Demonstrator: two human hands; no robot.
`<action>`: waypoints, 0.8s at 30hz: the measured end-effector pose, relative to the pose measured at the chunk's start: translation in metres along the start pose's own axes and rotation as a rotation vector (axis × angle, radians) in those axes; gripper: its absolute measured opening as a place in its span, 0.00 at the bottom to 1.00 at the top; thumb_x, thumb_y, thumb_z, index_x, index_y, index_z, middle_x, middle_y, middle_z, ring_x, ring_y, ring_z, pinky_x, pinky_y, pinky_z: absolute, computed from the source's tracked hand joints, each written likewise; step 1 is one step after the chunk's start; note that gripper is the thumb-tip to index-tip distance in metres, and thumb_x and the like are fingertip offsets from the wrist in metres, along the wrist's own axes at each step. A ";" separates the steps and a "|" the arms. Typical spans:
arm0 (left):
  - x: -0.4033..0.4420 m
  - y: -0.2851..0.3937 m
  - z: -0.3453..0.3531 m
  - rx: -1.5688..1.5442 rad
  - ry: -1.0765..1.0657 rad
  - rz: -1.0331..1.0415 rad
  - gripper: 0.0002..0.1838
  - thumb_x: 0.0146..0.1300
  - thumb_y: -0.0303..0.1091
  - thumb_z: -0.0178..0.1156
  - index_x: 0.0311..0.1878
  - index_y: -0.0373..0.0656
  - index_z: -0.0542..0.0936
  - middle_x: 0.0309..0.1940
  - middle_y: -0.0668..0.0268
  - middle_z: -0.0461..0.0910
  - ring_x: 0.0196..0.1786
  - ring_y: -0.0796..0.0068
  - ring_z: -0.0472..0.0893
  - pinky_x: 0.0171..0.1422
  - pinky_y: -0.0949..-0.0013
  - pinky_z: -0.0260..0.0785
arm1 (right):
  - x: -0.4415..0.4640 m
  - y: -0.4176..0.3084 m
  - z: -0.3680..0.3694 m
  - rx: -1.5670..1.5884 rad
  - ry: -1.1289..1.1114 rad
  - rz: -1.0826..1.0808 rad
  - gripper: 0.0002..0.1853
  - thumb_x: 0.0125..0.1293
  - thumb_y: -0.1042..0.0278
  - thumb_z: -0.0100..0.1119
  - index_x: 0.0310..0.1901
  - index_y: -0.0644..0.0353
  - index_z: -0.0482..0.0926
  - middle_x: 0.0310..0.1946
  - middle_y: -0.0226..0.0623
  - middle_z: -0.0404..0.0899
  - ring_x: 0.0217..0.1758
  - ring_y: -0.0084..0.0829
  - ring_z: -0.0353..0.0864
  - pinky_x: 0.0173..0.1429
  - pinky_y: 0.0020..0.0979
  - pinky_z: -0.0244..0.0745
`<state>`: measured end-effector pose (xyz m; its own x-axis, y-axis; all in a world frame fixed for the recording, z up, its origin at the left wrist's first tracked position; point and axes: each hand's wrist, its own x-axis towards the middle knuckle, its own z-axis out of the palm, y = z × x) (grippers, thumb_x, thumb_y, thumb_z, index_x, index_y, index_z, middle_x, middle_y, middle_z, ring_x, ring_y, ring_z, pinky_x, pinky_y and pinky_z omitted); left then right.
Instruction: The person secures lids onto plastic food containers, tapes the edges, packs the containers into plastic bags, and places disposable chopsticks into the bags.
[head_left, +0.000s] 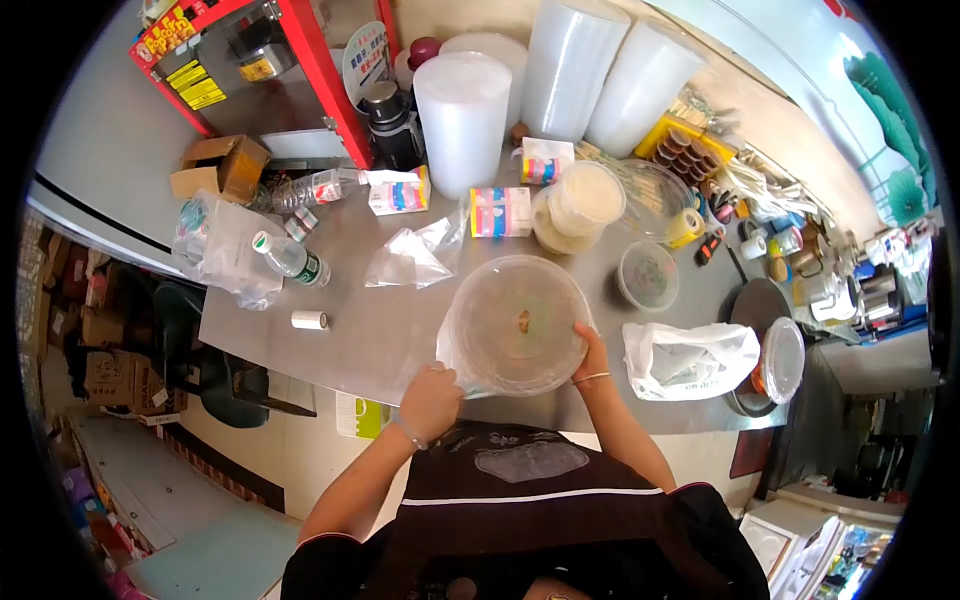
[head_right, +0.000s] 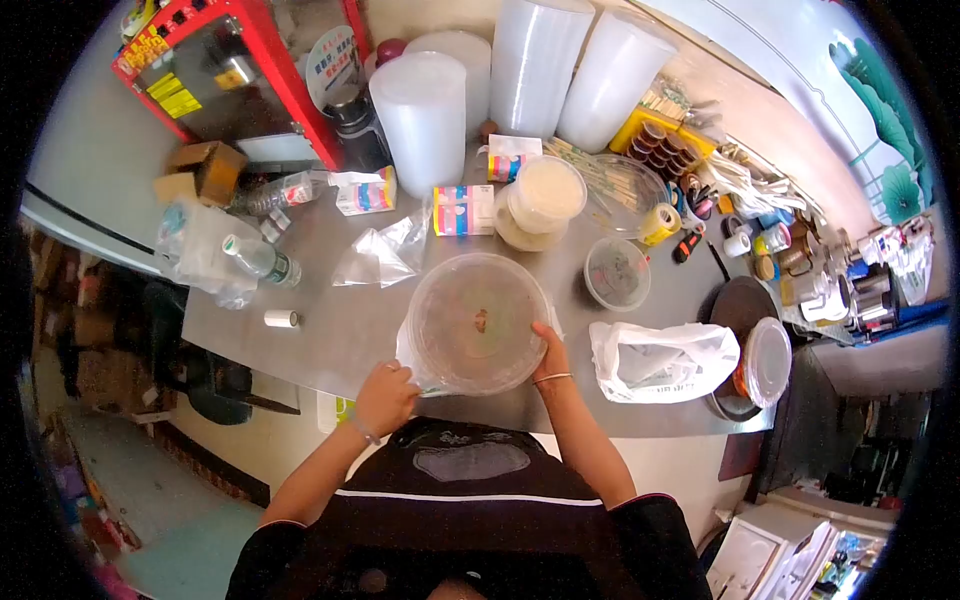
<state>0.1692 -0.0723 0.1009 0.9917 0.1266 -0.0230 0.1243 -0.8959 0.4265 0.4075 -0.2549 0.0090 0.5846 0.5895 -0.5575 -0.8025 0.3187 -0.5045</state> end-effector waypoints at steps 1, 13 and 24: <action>-0.004 -0.002 -0.011 -0.020 -0.041 -0.019 0.04 0.46 0.29 0.59 0.25 0.43 0.82 0.29 0.60 0.79 0.37 0.58 0.76 0.45 0.60 0.67 | -0.009 0.002 -0.002 -0.013 0.026 0.014 0.27 0.57 0.65 0.59 0.58 0.64 0.68 0.53 0.43 0.74 0.56 0.40 0.73 0.60 0.40 0.70; 0.021 -0.043 0.031 -1.497 0.197 -0.763 0.24 0.52 0.27 0.62 0.54 0.40 0.71 0.36 0.66 0.80 0.35 0.78 0.76 0.36 0.75 0.69 | -0.066 -0.052 -0.031 -1.598 0.241 -0.594 0.19 0.62 0.66 0.50 0.53 0.65 0.74 0.52 0.50 0.75 0.56 0.45 0.75 0.58 0.36 0.69; 0.072 -0.010 0.003 -1.480 0.312 -0.355 0.44 0.53 0.15 0.46 0.73 0.46 0.43 0.65 0.53 0.64 0.57 0.71 0.72 0.59 0.71 0.66 | -0.016 -0.040 -0.019 -1.221 0.579 -0.807 0.13 0.61 0.60 0.54 0.37 0.59 0.82 0.29 0.45 0.80 0.27 0.44 0.78 0.37 0.38 0.72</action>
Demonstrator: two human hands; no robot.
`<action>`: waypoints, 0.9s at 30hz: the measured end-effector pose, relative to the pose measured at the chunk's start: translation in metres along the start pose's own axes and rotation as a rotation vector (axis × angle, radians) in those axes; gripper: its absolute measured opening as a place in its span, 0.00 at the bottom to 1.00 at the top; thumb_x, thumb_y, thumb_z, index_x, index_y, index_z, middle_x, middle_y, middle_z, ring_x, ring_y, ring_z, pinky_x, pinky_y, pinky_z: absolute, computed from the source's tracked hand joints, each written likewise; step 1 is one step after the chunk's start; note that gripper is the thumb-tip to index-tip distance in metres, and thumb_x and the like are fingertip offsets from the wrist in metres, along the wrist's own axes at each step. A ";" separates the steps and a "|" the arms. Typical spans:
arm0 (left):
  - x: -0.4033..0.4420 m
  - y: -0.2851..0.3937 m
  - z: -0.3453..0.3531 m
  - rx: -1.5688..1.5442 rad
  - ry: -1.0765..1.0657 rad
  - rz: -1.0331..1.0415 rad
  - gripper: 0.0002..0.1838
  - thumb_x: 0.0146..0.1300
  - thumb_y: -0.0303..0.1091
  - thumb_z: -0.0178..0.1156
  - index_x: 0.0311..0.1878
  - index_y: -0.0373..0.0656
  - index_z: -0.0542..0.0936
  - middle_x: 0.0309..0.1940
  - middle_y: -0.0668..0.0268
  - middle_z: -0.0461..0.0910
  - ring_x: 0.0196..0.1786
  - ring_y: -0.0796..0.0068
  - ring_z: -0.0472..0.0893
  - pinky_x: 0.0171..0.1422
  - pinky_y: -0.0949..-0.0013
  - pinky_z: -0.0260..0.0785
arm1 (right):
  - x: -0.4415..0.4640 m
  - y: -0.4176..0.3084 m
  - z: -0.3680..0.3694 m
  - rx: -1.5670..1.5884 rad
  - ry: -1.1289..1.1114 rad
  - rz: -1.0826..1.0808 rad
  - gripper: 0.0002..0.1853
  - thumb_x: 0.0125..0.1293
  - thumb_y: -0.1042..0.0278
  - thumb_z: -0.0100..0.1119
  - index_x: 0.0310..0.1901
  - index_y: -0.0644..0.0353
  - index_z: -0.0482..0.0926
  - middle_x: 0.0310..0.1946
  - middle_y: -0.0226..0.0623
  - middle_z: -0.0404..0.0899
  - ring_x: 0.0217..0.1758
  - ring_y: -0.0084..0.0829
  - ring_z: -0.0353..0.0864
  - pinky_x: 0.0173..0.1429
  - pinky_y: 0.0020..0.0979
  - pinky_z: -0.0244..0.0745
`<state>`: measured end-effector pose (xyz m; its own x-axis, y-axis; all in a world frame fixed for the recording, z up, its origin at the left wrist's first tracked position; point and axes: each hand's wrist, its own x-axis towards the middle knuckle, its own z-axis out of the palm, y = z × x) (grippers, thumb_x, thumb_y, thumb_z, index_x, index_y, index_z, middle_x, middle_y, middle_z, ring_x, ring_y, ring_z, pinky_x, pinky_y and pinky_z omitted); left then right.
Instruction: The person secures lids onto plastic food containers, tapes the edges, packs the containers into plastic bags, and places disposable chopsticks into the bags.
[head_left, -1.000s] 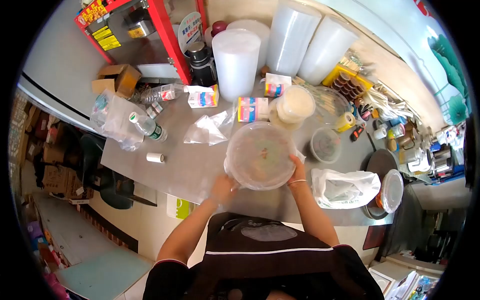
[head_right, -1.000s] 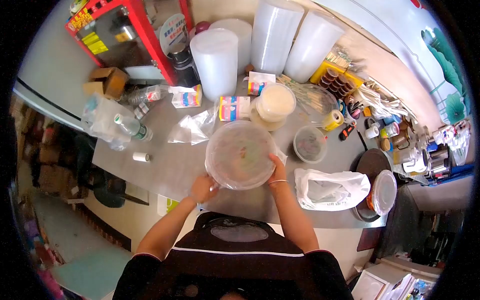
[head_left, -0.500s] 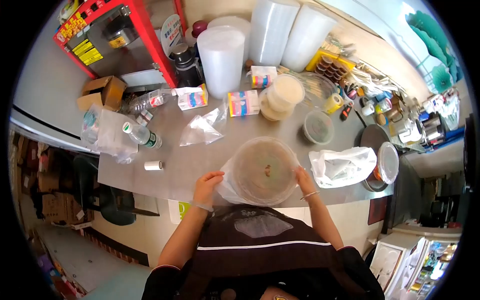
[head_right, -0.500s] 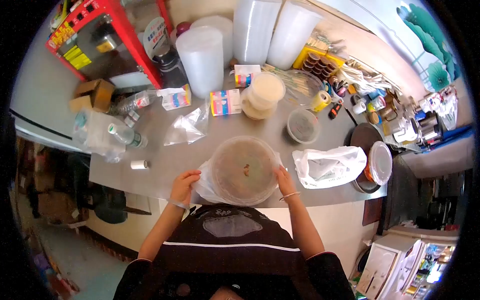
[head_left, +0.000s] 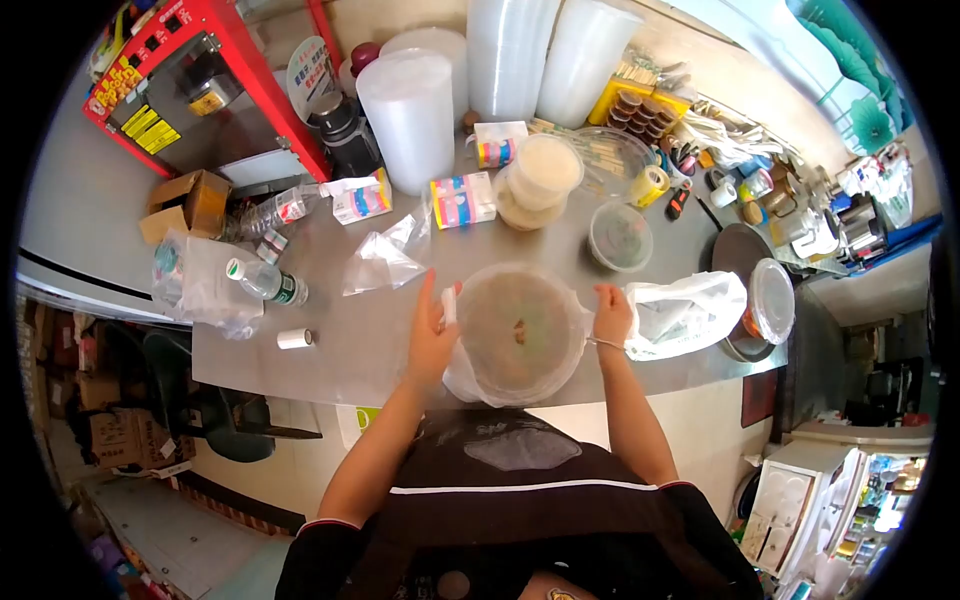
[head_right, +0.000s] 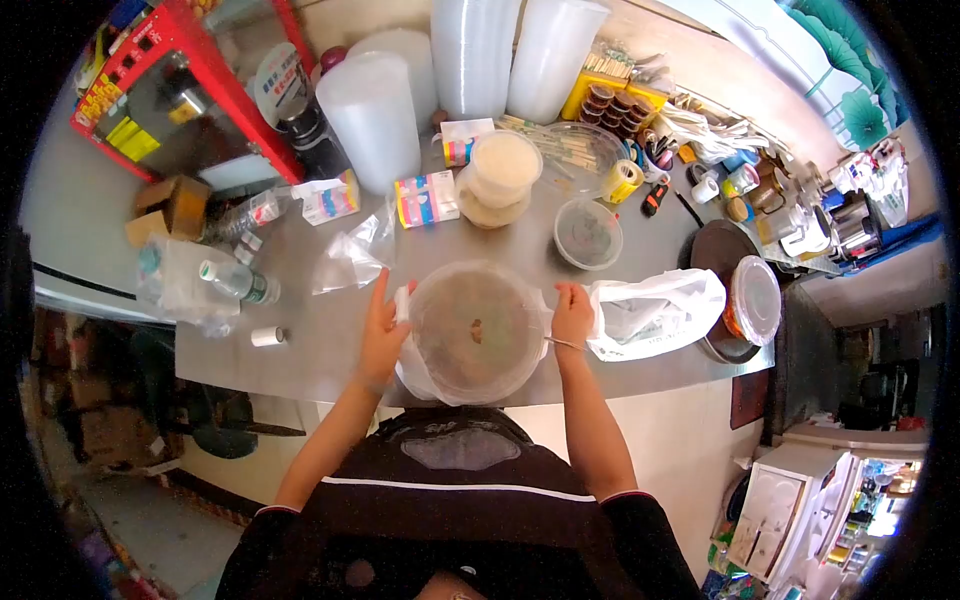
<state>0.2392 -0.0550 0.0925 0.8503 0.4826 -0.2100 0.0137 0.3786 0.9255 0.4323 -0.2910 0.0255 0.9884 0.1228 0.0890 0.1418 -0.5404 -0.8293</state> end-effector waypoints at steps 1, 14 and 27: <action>-0.007 0.002 -0.001 0.070 -0.014 0.041 0.44 0.53 0.15 0.46 0.73 0.46 0.43 0.65 0.54 0.64 0.56 0.71 0.73 0.58 0.72 0.67 | 0.002 -0.022 -0.010 0.111 -0.026 0.097 0.13 0.60 0.60 0.55 0.37 0.60 0.81 0.29 0.45 0.80 0.27 0.44 0.77 0.37 0.38 0.72; 0.010 0.022 0.060 0.437 -0.452 0.171 0.32 0.56 0.19 0.49 0.67 0.45 0.64 0.45 0.63 0.81 0.29 0.88 0.71 0.32 0.81 0.65 | 0.016 0.025 -0.012 0.214 -0.061 0.430 0.16 0.62 0.59 0.57 0.40 0.65 0.81 0.24 0.34 0.79 0.27 0.25 0.76 0.35 0.30 0.72; -0.067 0.137 0.033 0.260 -0.188 0.080 0.36 0.54 0.14 0.47 0.69 0.42 0.58 0.47 0.60 0.79 0.24 0.95 0.64 0.27 0.88 0.55 | -0.012 -0.179 -0.146 0.694 -0.526 0.001 0.36 0.60 0.80 0.55 0.70 0.59 0.52 0.40 0.40 0.79 0.41 0.23 0.77 0.46 0.23 0.72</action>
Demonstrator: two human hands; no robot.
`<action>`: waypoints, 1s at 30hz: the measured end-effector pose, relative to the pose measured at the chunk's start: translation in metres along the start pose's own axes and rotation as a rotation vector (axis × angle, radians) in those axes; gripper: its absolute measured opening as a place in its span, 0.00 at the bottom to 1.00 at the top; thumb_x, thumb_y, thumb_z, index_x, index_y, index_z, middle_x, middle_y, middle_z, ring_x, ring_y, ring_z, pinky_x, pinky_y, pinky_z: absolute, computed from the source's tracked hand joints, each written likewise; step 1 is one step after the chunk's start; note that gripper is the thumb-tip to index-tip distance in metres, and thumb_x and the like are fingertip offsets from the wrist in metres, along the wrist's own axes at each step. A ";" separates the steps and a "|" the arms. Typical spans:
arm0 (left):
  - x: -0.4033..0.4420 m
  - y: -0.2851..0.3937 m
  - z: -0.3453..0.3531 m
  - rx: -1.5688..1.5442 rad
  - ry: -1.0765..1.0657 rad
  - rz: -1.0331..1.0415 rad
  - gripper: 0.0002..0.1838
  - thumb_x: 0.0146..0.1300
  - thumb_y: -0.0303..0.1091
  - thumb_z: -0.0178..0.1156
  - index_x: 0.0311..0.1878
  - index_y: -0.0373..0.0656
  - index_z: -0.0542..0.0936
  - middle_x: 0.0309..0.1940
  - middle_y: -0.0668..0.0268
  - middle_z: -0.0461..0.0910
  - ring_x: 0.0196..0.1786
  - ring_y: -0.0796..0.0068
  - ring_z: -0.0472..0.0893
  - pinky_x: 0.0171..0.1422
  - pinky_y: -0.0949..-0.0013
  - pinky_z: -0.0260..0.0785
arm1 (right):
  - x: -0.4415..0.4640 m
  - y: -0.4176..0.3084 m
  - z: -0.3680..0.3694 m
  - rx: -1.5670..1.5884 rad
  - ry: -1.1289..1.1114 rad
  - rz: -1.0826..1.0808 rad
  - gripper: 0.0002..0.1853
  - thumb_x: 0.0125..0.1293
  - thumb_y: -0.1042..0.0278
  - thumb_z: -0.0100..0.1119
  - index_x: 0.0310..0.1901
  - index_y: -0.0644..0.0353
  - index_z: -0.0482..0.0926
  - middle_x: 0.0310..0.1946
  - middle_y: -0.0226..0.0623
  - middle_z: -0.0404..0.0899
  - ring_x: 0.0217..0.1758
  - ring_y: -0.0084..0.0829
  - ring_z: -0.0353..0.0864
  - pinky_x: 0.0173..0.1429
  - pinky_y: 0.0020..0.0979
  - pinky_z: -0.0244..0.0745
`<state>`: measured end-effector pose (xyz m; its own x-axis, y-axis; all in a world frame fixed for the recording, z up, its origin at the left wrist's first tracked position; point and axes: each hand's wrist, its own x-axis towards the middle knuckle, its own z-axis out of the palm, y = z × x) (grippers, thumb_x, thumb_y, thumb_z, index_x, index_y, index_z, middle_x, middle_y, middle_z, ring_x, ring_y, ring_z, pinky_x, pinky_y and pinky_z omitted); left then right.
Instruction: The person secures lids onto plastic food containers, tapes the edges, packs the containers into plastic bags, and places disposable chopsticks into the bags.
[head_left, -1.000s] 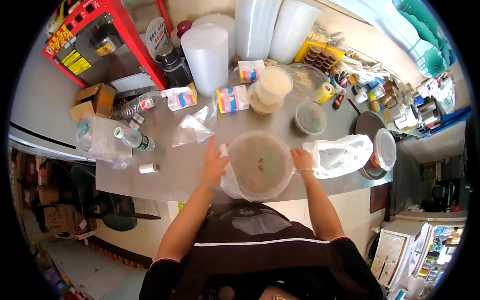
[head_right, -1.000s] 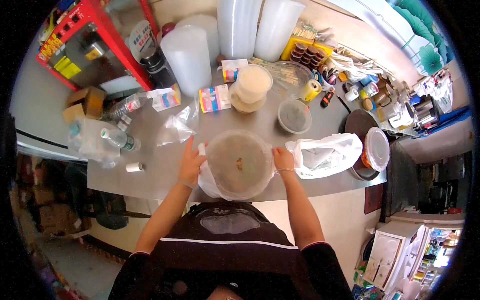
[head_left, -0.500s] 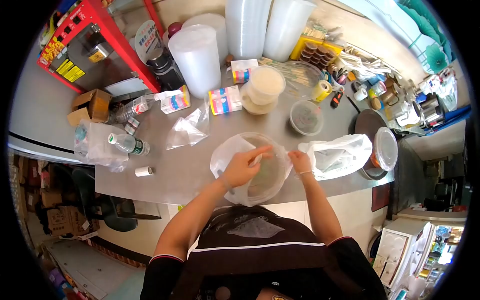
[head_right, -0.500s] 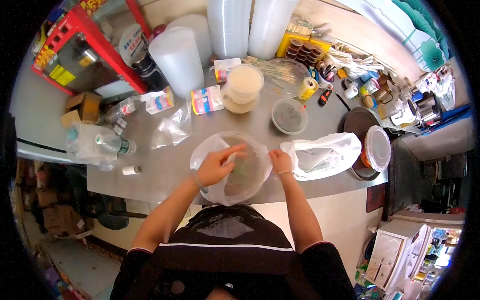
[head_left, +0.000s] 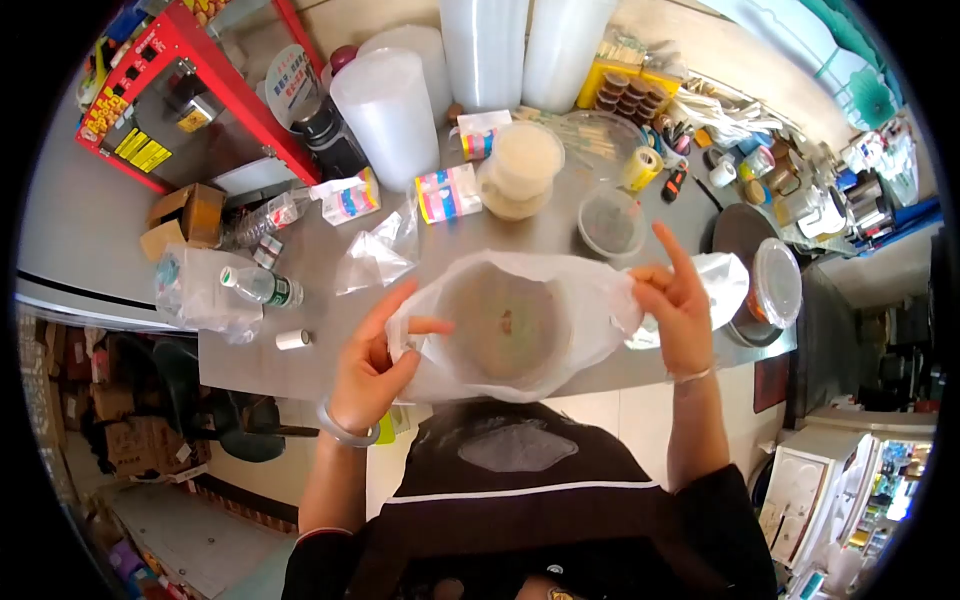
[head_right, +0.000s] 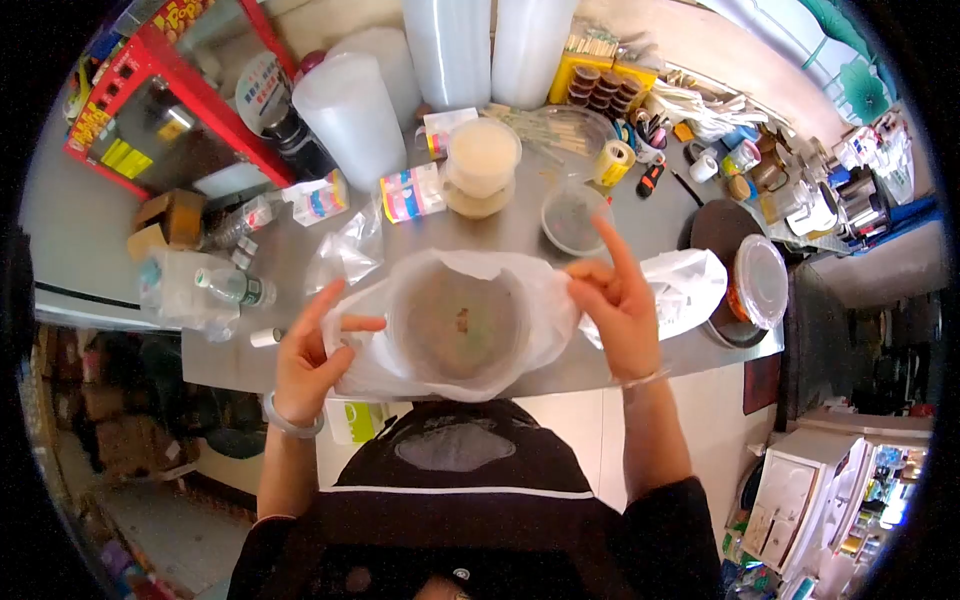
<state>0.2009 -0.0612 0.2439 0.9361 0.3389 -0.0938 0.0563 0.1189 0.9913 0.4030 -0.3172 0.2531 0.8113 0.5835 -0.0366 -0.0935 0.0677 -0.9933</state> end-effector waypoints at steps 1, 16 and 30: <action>-0.002 -0.001 -0.001 0.036 -0.019 -0.007 0.36 0.55 0.14 0.47 0.69 0.42 0.58 0.48 0.59 0.79 0.25 0.95 0.64 0.27 0.88 0.55 | 0.003 0.000 0.004 0.029 -0.024 -0.005 0.31 0.60 0.78 0.55 0.66 0.60 0.60 0.42 0.37 0.80 0.41 0.22 0.77 0.45 0.23 0.72; -0.008 0.038 0.000 0.779 0.499 0.385 0.22 0.49 0.17 0.60 0.51 0.37 0.77 0.31 0.65 0.77 0.28 0.79 0.70 0.35 0.76 0.65 | 0.160 0.202 -0.199 -0.808 0.377 0.306 0.24 0.62 0.49 0.54 0.47 0.65 0.76 0.36 0.38 0.79 0.34 0.31 0.78 0.40 0.31 0.75; -0.031 0.014 0.043 0.842 0.661 0.208 0.19 0.51 0.24 0.64 0.49 0.36 0.77 0.44 0.57 0.77 0.47 0.64 0.75 0.54 0.66 0.66 | 0.125 0.156 -0.180 -0.037 0.337 0.347 0.16 0.62 0.53 0.60 0.45 0.54 0.80 0.21 0.20 0.69 0.14 0.14 0.63 0.17 0.18 0.64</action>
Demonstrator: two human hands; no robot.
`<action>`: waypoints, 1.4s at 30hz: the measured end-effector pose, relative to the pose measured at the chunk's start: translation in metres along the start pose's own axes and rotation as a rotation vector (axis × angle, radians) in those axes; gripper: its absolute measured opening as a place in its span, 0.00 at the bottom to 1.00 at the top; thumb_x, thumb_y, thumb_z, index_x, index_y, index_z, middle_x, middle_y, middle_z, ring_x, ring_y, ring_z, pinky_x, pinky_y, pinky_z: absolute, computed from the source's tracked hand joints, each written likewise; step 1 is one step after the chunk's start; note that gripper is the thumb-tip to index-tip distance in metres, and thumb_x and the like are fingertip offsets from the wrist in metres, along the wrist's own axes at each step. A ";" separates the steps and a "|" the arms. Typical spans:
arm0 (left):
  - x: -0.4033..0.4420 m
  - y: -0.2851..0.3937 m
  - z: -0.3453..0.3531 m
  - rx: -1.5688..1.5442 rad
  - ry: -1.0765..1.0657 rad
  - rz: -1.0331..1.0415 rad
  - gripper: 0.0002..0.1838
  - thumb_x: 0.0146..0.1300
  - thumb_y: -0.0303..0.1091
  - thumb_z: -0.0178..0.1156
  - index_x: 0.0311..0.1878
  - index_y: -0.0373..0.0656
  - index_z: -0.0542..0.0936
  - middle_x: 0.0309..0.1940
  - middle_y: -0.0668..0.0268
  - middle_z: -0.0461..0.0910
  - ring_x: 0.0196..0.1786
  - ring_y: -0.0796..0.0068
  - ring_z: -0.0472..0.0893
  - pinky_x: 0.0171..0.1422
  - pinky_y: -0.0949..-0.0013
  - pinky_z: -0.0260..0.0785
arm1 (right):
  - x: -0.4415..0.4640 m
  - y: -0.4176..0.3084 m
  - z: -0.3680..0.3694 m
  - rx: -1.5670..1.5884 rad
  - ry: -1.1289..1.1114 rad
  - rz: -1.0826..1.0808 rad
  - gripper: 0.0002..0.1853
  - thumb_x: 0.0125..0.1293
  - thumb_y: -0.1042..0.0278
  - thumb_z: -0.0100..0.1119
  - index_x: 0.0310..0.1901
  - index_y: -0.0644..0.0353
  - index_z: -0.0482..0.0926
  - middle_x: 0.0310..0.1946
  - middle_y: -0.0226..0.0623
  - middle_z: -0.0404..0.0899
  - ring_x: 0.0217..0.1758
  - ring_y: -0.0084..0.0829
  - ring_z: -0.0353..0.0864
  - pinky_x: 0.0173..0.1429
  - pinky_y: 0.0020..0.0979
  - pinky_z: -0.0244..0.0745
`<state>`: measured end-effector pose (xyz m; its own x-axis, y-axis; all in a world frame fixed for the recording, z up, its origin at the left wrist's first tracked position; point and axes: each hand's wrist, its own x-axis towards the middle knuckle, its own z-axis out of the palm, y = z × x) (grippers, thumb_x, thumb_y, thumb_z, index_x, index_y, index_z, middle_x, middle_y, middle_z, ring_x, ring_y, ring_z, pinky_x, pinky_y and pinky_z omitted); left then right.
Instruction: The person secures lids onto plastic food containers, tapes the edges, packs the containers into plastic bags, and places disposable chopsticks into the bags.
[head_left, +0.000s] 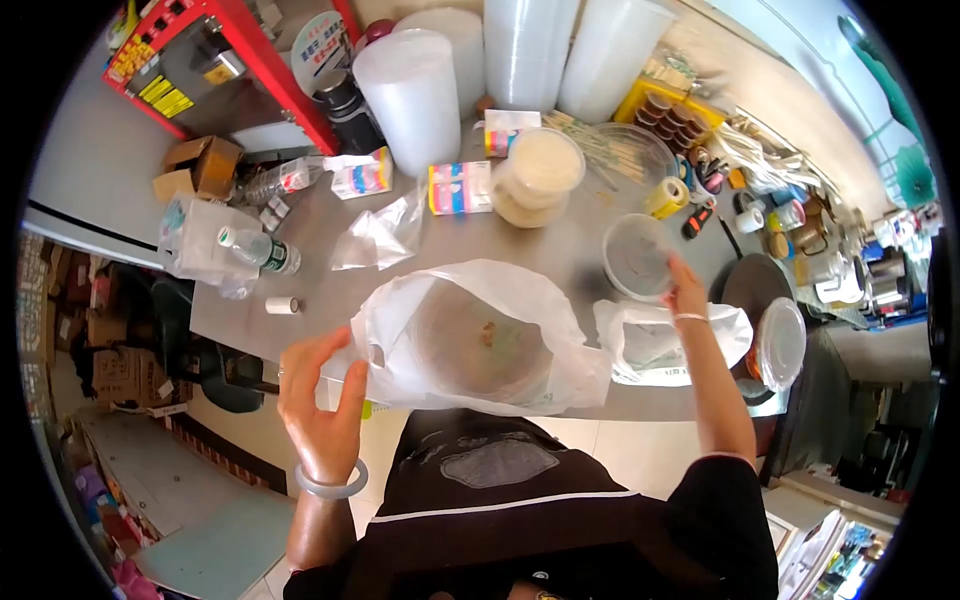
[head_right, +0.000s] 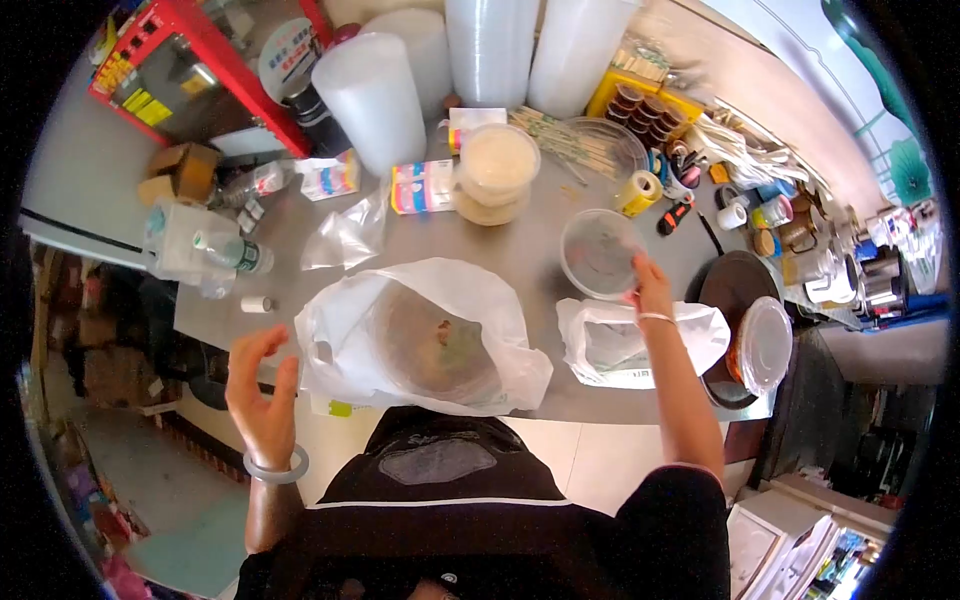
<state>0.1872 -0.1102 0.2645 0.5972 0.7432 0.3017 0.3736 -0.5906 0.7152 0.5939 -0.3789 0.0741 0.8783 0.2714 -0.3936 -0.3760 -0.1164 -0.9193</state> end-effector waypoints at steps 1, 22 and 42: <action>0.000 -0.002 0.001 0.053 -0.021 -0.009 0.22 0.51 0.24 0.64 0.53 0.36 0.75 0.48 0.58 0.76 0.50 0.65 0.74 0.56 0.65 0.65 | -0.025 -0.026 0.003 -0.044 -0.006 -0.062 0.16 0.63 0.55 0.59 0.48 0.55 0.80 0.20 0.19 0.68 0.14 0.13 0.63 0.17 0.17 0.63; 0.001 -0.071 0.015 -1.077 -0.449 -0.344 0.40 0.54 0.13 0.47 0.72 0.38 0.48 0.64 0.52 0.63 0.63 0.70 0.67 0.63 0.73 0.59 | -0.210 0.035 0.205 -0.006 -0.345 -0.019 0.20 0.67 0.60 0.54 0.57 0.62 0.73 0.37 0.28 0.78 0.34 0.18 0.75 0.39 0.22 0.72; 0.176 -0.053 0.068 -0.681 -0.447 -0.265 0.12 0.65 0.34 0.53 0.46 0.36 0.78 0.28 0.66 0.78 0.27 0.82 0.73 0.32 0.78 0.67 | 0.051 -0.087 0.212 -0.429 -0.192 0.025 0.22 0.61 0.48 0.59 0.48 0.58 0.79 0.32 0.29 0.79 0.32 0.21 0.76 0.33 0.24 0.75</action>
<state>0.3208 0.0304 0.2367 0.8277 0.5515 -0.1033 0.1180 0.0089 0.9930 0.6092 -0.1526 0.1343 0.7848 0.4308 -0.4455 -0.2043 -0.4988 -0.8423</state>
